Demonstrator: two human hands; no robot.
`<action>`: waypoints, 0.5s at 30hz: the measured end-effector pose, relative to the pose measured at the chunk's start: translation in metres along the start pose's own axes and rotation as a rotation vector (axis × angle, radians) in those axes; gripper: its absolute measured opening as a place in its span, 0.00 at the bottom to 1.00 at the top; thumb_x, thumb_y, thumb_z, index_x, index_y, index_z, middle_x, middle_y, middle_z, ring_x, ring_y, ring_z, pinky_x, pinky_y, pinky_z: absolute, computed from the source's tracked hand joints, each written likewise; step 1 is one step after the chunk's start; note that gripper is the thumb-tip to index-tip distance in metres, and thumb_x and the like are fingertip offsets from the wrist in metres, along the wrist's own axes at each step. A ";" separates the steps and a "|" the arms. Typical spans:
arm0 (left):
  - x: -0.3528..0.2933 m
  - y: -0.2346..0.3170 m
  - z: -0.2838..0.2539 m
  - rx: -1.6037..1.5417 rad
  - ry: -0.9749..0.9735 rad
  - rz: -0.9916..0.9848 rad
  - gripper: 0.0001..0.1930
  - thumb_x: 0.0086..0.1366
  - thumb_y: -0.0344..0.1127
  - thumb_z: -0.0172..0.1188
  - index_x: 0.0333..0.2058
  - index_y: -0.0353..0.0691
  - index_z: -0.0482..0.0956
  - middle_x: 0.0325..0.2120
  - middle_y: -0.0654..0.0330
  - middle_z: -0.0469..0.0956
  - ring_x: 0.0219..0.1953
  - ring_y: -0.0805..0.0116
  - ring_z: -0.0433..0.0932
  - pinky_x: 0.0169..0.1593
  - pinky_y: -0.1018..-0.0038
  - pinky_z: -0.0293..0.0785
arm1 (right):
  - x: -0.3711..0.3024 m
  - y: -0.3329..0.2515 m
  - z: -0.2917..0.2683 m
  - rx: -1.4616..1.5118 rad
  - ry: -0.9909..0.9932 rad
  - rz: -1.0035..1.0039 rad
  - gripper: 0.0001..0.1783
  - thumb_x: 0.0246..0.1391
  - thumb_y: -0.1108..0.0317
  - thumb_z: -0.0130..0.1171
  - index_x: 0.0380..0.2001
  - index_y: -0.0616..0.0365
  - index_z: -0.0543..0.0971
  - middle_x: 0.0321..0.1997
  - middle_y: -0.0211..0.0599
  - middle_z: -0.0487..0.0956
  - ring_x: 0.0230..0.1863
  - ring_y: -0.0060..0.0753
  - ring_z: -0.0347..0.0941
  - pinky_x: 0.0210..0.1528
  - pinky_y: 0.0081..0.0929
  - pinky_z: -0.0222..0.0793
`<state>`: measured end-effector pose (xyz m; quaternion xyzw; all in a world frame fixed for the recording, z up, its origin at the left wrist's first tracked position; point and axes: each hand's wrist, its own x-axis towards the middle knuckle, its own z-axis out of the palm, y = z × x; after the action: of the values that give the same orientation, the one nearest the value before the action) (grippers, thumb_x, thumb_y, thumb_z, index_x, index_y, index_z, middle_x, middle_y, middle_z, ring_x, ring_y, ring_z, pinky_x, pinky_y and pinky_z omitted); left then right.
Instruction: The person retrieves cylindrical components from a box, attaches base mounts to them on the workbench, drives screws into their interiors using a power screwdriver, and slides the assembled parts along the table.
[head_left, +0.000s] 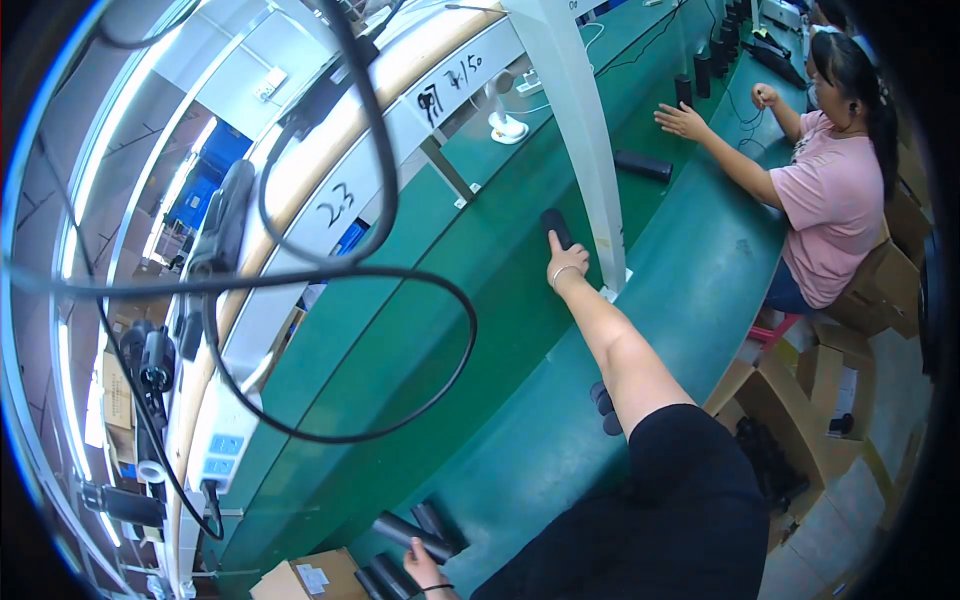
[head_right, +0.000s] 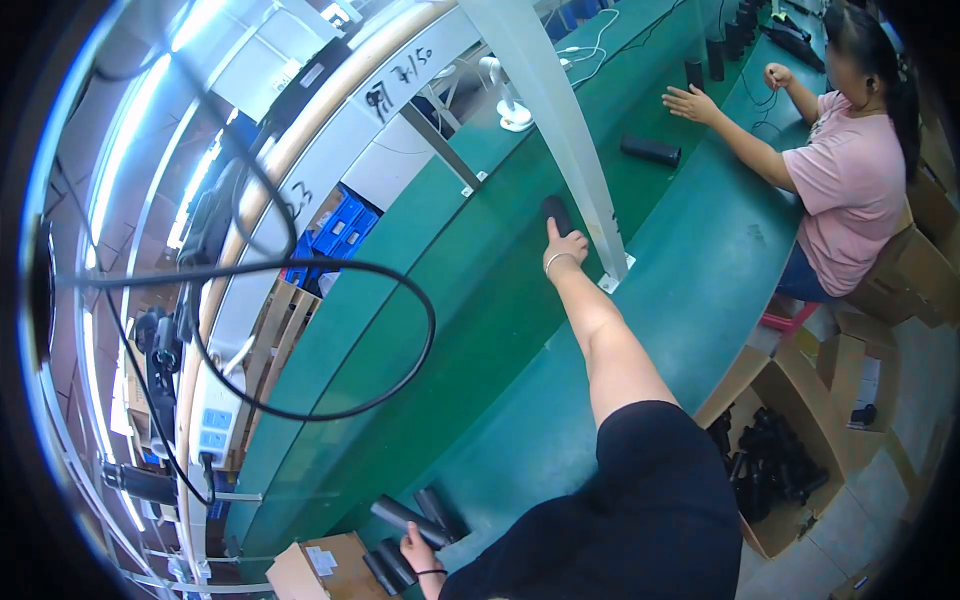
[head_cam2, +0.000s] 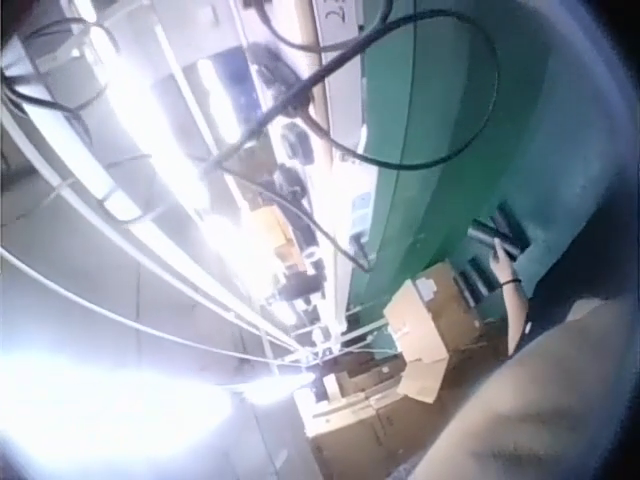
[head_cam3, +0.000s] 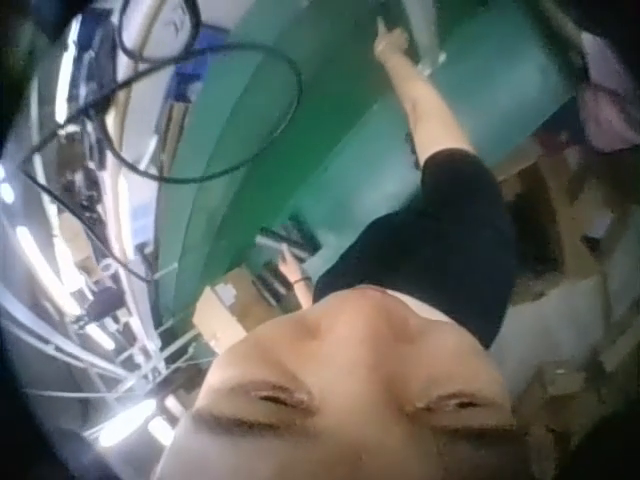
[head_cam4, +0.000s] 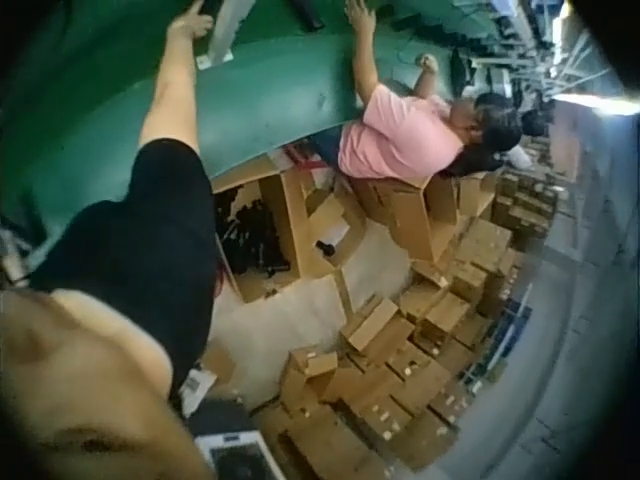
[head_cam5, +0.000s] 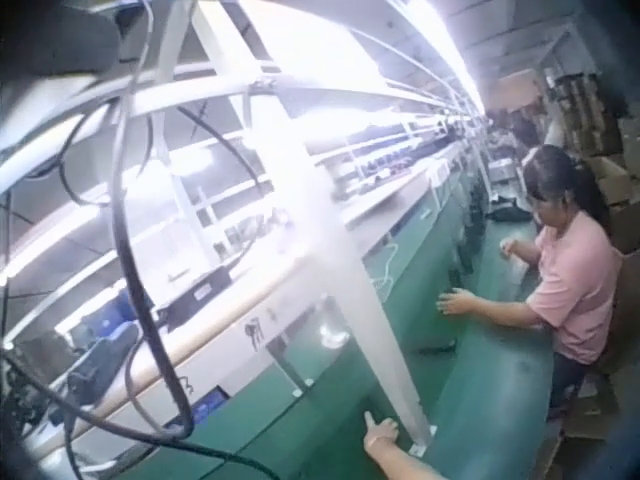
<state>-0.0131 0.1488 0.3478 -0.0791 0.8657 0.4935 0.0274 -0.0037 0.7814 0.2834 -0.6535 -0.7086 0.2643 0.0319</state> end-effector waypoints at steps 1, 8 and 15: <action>-0.010 -0.002 0.006 -0.096 -0.018 -0.023 0.20 0.61 0.48 0.55 0.24 0.34 0.68 0.19 0.63 0.69 0.22 0.75 0.66 0.26 0.74 0.66 | 0.000 -0.008 -0.007 0.002 0.015 -0.017 0.41 0.53 0.71 0.48 0.63 0.20 0.45 0.58 0.55 0.57 0.56 0.54 0.58 0.56 0.46 0.58; -0.041 0.021 0.053 -0.181 -0.272 -0.121 0.17 0.63 0.45 0.54 0.27 0.33 0.69 0.22 0.63 0.70 0.23 0.75 0.68 0.29 0.76 0.67 | 0.125 0.060 0.057 0.370 0.297 0.076 0.39 0.52 0.74 0.47 0.64 0.30 0.48 0.66 0.50 0.49 0.67 0.46 0.47 0.64 0.40 0.51; -0.044 0.039 0.054 -0.152 -0.220 -0.101 0.16 0.62 0.42 0.57 0.25 0.32 0.69 0.21 0.62 0.71 0.24 0.74 0.69 0.30 0.76 0.68 | 0.063 0.005 0.036 -0.459 0.306 -0.032 0.27 0.59 0.68 0.38 0.62 0.56 0.54 0.65 0.45 0.56 0.66 0.45 0.49 0.62 0.46 0.51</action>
<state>0.0219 0.2201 0.3589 -0.0700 0.8126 0.5612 0.1409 -0.0224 0.8285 0.2320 -0.6647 -0.7471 -0.0057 -0.0061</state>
